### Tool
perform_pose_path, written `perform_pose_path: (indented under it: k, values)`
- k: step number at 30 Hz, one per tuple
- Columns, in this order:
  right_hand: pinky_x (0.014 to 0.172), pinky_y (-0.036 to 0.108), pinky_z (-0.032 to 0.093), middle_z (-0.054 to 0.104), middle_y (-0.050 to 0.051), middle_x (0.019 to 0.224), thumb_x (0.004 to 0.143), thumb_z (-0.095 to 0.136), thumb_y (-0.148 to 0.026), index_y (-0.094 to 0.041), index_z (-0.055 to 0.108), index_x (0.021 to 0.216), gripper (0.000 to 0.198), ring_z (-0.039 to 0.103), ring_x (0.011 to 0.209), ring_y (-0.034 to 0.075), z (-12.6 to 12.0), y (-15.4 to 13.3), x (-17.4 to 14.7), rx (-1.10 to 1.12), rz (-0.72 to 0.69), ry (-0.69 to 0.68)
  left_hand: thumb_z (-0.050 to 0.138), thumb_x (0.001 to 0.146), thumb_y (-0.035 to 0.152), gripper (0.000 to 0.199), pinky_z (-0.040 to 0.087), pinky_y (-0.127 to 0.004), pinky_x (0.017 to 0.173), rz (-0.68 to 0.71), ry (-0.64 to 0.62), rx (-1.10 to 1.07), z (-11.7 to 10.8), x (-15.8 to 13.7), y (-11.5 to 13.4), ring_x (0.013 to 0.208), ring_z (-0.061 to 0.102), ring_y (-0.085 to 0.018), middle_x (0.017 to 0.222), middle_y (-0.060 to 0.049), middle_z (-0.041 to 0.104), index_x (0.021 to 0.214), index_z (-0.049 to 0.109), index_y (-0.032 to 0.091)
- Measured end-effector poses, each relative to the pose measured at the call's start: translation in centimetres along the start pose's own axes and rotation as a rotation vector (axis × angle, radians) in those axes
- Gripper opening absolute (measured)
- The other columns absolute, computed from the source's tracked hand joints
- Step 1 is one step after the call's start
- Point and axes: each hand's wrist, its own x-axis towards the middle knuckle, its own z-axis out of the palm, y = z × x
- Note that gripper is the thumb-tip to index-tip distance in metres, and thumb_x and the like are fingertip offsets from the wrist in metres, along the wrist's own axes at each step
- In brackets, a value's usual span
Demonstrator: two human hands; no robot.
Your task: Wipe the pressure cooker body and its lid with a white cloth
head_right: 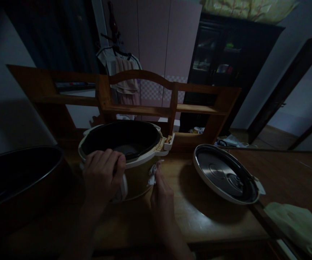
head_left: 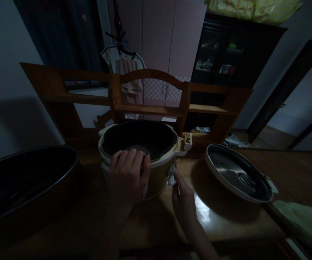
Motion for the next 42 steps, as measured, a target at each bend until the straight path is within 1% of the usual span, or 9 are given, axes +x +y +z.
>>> perform_pose_path:
  k: [5, 8, 13, 16, 21, 27, 33, 37, 42]
  values:
    - [0.092, 0.034, 0.056, 0.068, 0.009, 0.126, 0.089, 0.043, -0.007, -0.021, 0.054, 0.140, 0.054, 0.067, 0.112, 0.023, -0.1, 0.9, -0.7, 0.139, 0.194, -0.086, 0.048, 0.092, 0.027, 0.015, 0.037, -0.041, 0.088, -0.010, -0.001, 0.000, -0.1, 0.0, 0.1, 0.080, 0.049, -0.022, 0.075, -0.003, 0.054, 0.078, 0.053, 0.022]
    - [0.088, 0.034, 0.057, 0.069, 0.008, 0.124, 0.088, 0.048, -0.009, -0.021, 0.057, 0.137, 0.051, 0.069, 0.107, 0.024, 0.0, 1.2, -1.5, 0.164, 0.245, -0.119, 0.048, 0.093, 0.028, 0.016, 0.037, -0.041, 0.089, -0.011, -0.008, 0.000, -0.1, -0.1, 0.1, 0.080, 0.049, -0.021, 0.075, -0.003, 0.055, 0.079, 0.053, 0.022]
    - [0.092, 0.035, 0.055, 0.066, 0.007, 0.129, 0.091, 0.045, -0.010, -0.022, 0.048, 0.145, 0.055, 0.067, 0.111, 0.023, 0.0, 1.2, -2.5, 0.163, 0.276, -0.197, 0.047, 0.093, 0.028, 0.017, 0.037, -0.040, 0.088, -0.007, -0.007, 0.017, -0.1, 0.0, 0.0, 0.080, 0.049, -0.021, 0.075, -0.003, 0.055, 0.079, 0.053, 0.022]
    - [0.099, 0.037, 0.052, 0.060, 0.008, 0.136, 0.090, 0.043, -0.008, -0.021, 0.048, 0.145, 0.057, 0.060, 0.122, 0.024, -0.2, 0.4, -2.5, 0.093, 0.199, -0.159, 0.047, 0.093, 0.029, 0.017, 0.037, -0.041, 0.088, -0.004, -0.012, 0.019, 0.0, -0.1, 0.0, 0.080, 0.049, -0.021, 0.075, -0.003, 0.055, 0.078, 0.053, 0.022]
    - [0.114, 0.040, 0.038, 0.039, 0.004, 0.154, 0.092, 0.032, -0.002, -0.025, 0.034, 0.153, 0.065, 0.036, 0.142, 0.020, -0.6, -1.9, -1.2, 0.001, -0.037, -0.066, 0.048, 0.093, 0.028, 0.016, 0.037, -0.041, 0.089, -0.011, -0.014, 0.009, 0.1, -0.1, 0.0, 0.081, 0.050, -0.022, 0.076, -0.003, 0.056, 0.079, 0.053, 0.022]
    - [0.115, 0.040, 0.038, 0.037, 0.003, 0.155, 0.094, 0.032, -0.001, -0.029, 0.026, 0.155, 0.068, 0.036, 0.142, 0.019, -0.3, -1.4, 0.1, -0.060, -0.121, -0.004, 0.047, 0.093, 0.029, 0.017, 0.037, -0.041, 0.087, -0.007, -0.014, 0.019, 0.0, 0.0, 0.0, 0.080, 0.049, -0.022, 0.075, -0.003, 0.055, 0.079, 0.053, 0.022]
    - [0.109, 0.040, 0.043, 0.051, 0.009, 0.146, 0.093, 0.038, -0.006, -0.025, 0.038, 0.151, 0.061, 0.048, 0.134, 0.023, 0.0, 0.9, 0.2, 0.001, 0.016, -0.013, 0.047, 0.093, 0.029, 0.016, 0.038, -0.041, 0.089, -0.019, -0.016, 0.015, 0.1, -0.1, 0.0, 0.082, 0.049, -0.022, 0.076, -0.002, 0.055, 0.080, 0.053, 0.022]
    - [0.094, 0.035, 0.052, 0.066, 0.009, 0.129, 0.090, 0.043, -0.009, -0.023, 0.049, 0.144, 0.056, 0.065, 0.113, 0.024, 0.2, 2.2, -0.5, 0.079, 0.177, -0.067, 0.047, 0.093, 0.029, 0.016, 0.038, -0.041, 0.088, -0.016, -0.011, 0.015, 0.1, -0.1, 0.0, 0.081, 0.049, -0.022, 0.076, -0.002, 0.055, 0.080, 0.053, 0.022]
    - [0.090, 0.032, 0.052, 0.070, 0.008, 0.122, 0.089, 0.044, -0.011, -0.022, 0.058, 0.136, 0.051, 0.067, 0.107, 0.024, 0.4, 2.9, -2.0, 0.193, 0.309, -0.160, 0.048, 0.093, 0.029, 0.016, 0.038, -0.041, 0.088, -0.010, -0.007, 0.013, 0.2, -0.1, 0.0, 0.081, 0.049, -0.022, 0.076, -0.002, 0.055, 0.080, 0.052, 0.022]
